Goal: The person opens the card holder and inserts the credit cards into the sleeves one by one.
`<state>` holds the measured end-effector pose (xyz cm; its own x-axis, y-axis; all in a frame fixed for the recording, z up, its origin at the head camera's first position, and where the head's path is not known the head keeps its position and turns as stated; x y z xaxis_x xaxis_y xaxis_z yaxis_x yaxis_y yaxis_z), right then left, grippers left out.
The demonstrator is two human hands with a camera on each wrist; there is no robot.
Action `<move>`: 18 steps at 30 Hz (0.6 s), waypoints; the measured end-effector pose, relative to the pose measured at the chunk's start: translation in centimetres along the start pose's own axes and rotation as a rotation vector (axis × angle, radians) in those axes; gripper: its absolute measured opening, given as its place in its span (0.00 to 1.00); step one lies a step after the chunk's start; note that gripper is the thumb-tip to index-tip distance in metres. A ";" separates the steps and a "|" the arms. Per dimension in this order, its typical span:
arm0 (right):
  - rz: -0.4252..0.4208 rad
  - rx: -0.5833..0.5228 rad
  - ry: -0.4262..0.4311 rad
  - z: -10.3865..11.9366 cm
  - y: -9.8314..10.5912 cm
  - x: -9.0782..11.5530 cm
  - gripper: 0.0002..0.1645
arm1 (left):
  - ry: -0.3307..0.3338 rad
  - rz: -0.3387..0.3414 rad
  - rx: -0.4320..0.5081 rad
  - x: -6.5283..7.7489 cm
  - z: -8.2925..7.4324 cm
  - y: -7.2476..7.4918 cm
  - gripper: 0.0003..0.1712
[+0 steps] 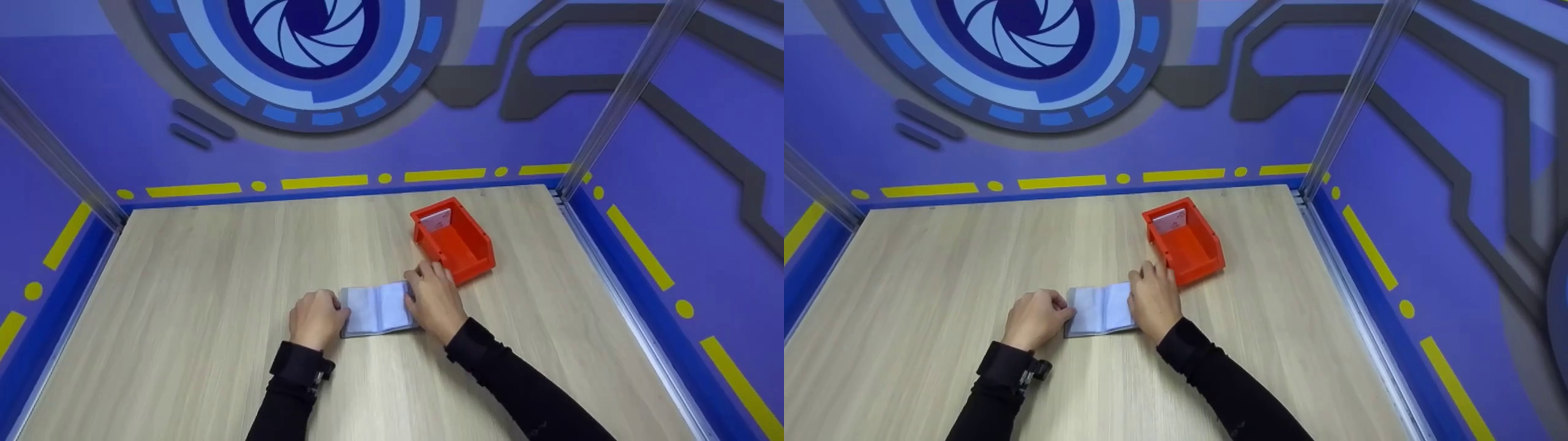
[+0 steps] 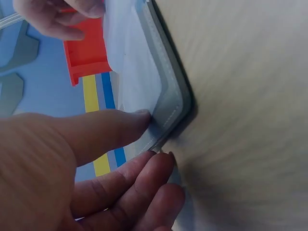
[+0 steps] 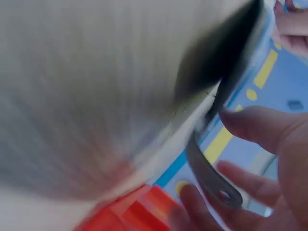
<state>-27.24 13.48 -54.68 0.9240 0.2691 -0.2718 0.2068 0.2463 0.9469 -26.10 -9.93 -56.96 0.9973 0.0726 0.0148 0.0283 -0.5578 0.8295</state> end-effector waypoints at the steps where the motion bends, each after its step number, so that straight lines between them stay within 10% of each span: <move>1: -0.023 0.010 0.050 0.5 0.3 -0.2 0.16 | 0.000 -0.001 0.001 0.0 0.0 0.1 0.11; 6: -0.014 0.010 0.215 2.1 1.6 -1.7 0.06 | 0.005 -0.005 0.007 0.0 0.0 0.5 0.12; 18: 0.345 -0.078 0.133 -0.1 -1.4 -3.8 0.17 | 0.012 0.009 0.025 0.4 0.1 0.0 0.11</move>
<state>-31.03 12.19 -54.96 0.8840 0.4661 0.0356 -0.1389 0.1891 0.9721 -25.69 -9.99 -57.02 0.9966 0.0777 0.0289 0.0215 -0.5792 0.8149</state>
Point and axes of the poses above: each hand's wrist, its own x-axis away from the middle knuckle, its own y-axis out of the back of the hand, z = x × y, the point moved 6 cm from there along -x, towards the middle knuckle, and after that the axes turned 3 degrees about x, right-handed, at the moved point
